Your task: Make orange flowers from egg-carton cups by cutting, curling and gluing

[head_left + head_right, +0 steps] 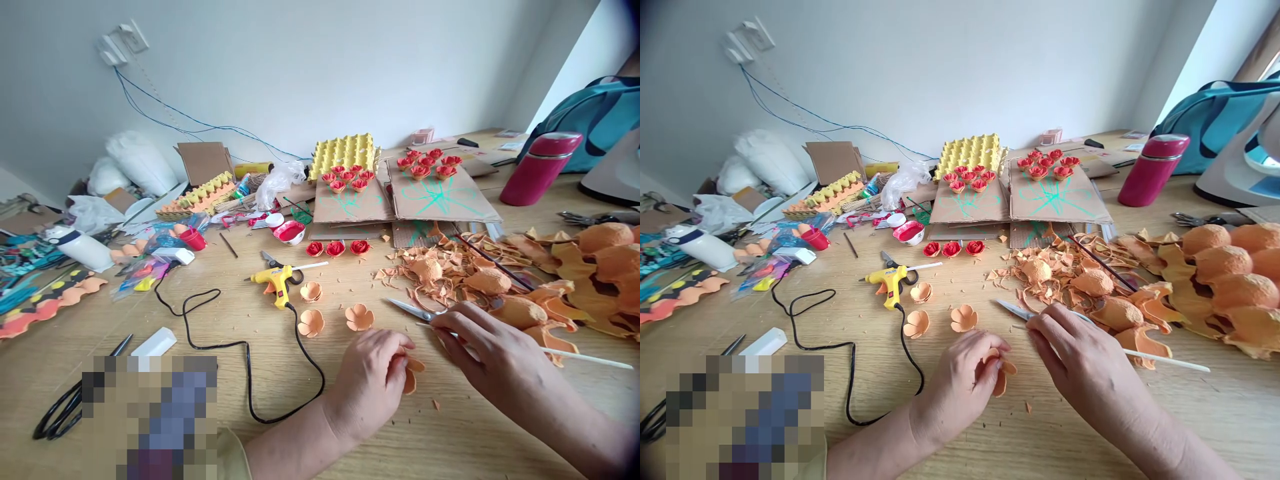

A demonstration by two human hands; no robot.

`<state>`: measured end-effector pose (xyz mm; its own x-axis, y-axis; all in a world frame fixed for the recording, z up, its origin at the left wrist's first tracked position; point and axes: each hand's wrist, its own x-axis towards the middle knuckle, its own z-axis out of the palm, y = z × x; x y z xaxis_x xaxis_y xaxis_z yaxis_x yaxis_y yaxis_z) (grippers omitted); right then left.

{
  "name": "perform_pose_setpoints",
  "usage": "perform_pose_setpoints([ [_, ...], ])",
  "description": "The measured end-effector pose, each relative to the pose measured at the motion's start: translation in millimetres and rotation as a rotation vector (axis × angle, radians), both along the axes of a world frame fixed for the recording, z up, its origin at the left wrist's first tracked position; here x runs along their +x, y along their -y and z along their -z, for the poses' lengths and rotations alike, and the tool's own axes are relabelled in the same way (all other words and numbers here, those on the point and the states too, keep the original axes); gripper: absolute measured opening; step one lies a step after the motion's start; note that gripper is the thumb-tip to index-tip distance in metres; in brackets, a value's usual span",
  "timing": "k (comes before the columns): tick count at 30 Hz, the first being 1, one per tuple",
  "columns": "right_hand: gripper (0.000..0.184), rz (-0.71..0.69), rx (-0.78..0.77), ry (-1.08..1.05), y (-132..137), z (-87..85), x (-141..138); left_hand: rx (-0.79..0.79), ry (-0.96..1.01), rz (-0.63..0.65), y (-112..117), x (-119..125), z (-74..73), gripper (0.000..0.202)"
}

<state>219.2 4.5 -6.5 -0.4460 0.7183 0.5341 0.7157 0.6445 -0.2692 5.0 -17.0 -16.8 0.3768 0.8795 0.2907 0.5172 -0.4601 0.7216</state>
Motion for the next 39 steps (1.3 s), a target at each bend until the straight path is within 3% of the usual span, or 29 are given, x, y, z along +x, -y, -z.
perform_pose_setpoints([
  [7,0.022,0.015,-0.069,0.038,-1,6.0,0,0.046,-0.221,-0.003,-10,-6,-3.7,0.024],
  [16,0.024,0.038,-0.051,0.054,-2,7.2,-2,0.162,-0.181,-0.033,-14,-12,-11.8,0.028],
  [21,0.027,0.060,-0.026,0.062,-4,6.4,-1,0.249,-0.164,-0.140,-28,-29,-26.8,0.024],
  [23,0.028,0.073,-0.023,0.063,-5,5.0,-1,0.262,-0.151,-0.253,-39,-41,-35.8,0.022],
  [28,0.026,-0.026,-0.053,0.062,6,1.6,-12,0.112,-0.146,-0.407,-63,-73,-51.4,0.015],
  [34,0.027,-0.168,-0.033,0.141,21,8.1,-31,-0.116,-0.402,-0.274,-65,-101,-65.5,0.012],
  [39,0.029,-0.174,0.035,0.164,18,16.3,-32,-0.238,-0.625,-0.186,-53,-101,-74.0,0.036],
])
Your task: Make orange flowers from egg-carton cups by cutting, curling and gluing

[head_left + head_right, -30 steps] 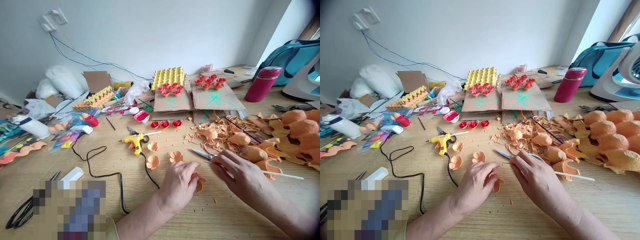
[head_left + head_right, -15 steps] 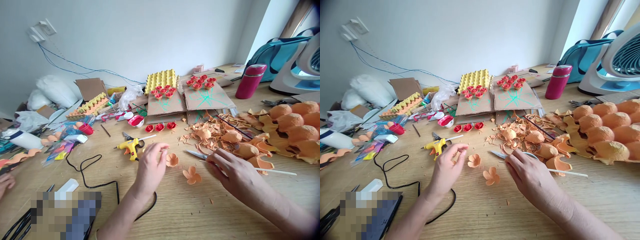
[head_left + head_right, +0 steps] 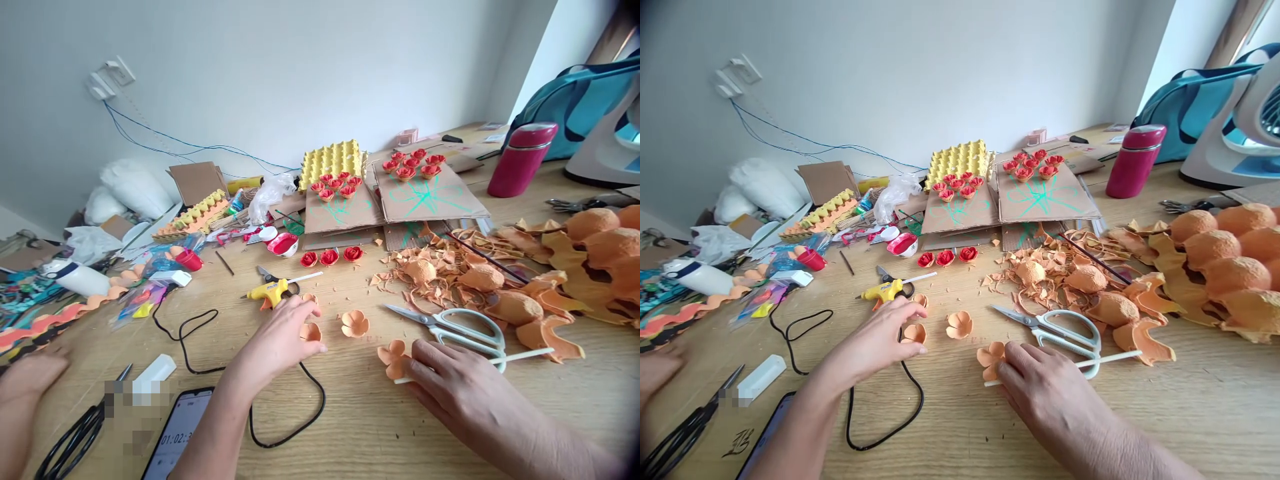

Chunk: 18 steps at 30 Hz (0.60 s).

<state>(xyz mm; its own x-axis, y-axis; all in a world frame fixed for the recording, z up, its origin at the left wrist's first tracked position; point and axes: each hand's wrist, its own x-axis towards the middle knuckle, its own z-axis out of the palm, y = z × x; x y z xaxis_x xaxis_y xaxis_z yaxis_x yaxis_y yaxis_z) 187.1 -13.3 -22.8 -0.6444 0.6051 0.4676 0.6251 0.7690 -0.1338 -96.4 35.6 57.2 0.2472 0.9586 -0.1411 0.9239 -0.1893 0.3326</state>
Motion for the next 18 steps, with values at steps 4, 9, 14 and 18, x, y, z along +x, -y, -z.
perform_pose_setpoints([
  [4,0.025,-0.006,-0.006,0.016,1,5.4,1,-0.069,-0.132,0.025,5,10,4.1,0.036],
  [9,0.020,-0.017,-0.046,0.031,1,5.1,1,-0.036,-0.139,0.042,4,19,17.5,0.032],
  [14,0.021,0.002,-0.009,0.038,0,4.3,2,-0.014,-0.109,0.098,5,16,16.8,0.030],
  [18,0.021,-0.006,-0.032,0.032,0,4.4,3,-0.019,-0.088,0.071,7,-3,-1.3,0.039],
])
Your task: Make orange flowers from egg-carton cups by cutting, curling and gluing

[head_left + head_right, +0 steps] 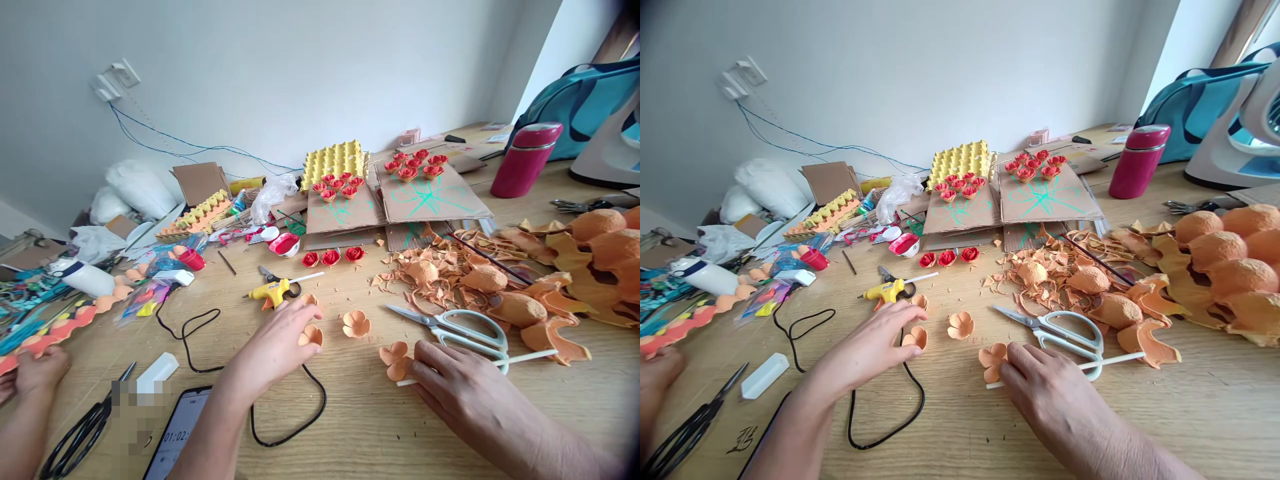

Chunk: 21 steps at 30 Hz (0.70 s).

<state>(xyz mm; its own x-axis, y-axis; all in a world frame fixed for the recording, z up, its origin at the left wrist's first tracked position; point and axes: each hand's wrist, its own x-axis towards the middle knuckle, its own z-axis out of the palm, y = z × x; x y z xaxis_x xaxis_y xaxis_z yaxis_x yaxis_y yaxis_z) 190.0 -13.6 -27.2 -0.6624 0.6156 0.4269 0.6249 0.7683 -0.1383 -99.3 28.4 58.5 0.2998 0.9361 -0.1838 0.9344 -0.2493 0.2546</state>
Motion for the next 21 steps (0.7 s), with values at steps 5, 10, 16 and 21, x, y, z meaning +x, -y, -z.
perform_pose_setpoints([
  [5,0.025,-0.019,-0.012,0.011,0,0.1,2,-0.068,-0.032,-0.049,4,-16,-6.2,0.050],
  [10,0.027,-0.011,0.003,0.004,0,-0.6,1,-0.123,-0.119,-0.046,6,-3,3.5,0.055],
  [16,0.030,-0.012,0.047,-0.003,0,-2.0,0,-0.094,-0.162,-0.007,5,8,1.1,0.029],
  [21,0.028,-0.017,0.014,-0.018,-1,-3.5,0,0.006,-0.015,0.021,2,16,-6.9,0.022],
])
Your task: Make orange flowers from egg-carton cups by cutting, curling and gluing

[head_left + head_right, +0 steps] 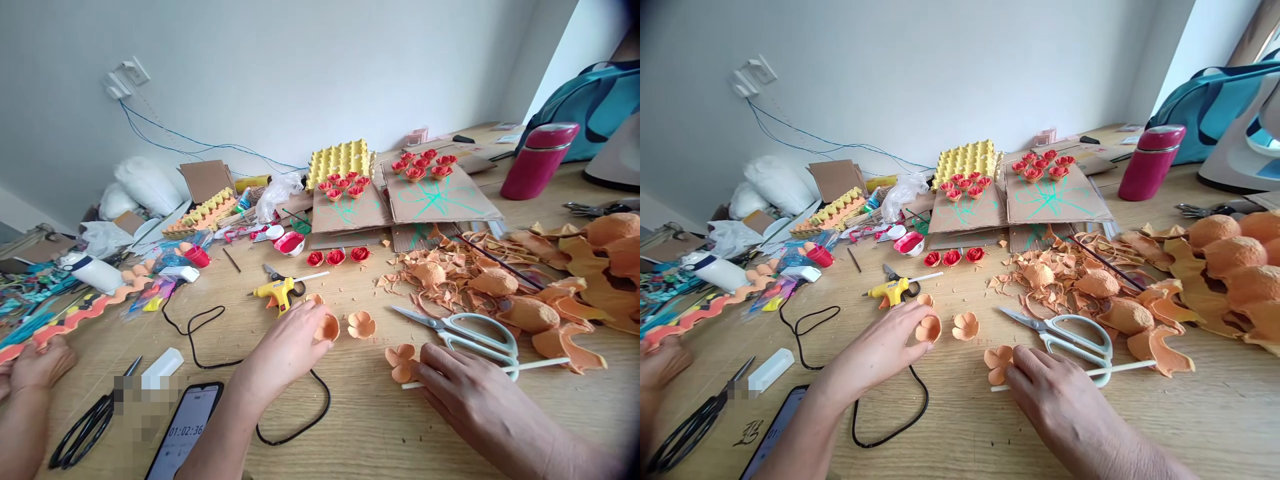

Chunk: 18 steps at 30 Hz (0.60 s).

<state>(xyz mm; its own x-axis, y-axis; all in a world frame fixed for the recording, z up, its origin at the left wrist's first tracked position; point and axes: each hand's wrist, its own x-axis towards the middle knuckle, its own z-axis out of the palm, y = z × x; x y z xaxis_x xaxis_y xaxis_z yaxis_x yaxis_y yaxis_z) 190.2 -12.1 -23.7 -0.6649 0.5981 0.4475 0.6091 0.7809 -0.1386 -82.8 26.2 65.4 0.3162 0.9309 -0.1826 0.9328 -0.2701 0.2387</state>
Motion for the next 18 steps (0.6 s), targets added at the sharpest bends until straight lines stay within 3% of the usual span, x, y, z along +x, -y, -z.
perform_pose_setpoints([
  [4,0.028,0.000,0.014,-0.021,-1,0.6,0,0.081,0.133,0.073,-3,20,-2.5,0.021],
  [8,0.025,-0.002,0.008,-0.038,0,0.8,1,0.043,0.129,0.102,-7,37,7.6,0.023],
  [14,0.027,-0.006,-0.048,-0.032,2,0.0,2,-0.012,0.168,0.108,-15,35,27.1,0.031],
  [18,0.029,0.009,-0.038,-0.028,1,2.3,2,-0.044,0.176,0.119,-15,31,32.2,0.049],
])
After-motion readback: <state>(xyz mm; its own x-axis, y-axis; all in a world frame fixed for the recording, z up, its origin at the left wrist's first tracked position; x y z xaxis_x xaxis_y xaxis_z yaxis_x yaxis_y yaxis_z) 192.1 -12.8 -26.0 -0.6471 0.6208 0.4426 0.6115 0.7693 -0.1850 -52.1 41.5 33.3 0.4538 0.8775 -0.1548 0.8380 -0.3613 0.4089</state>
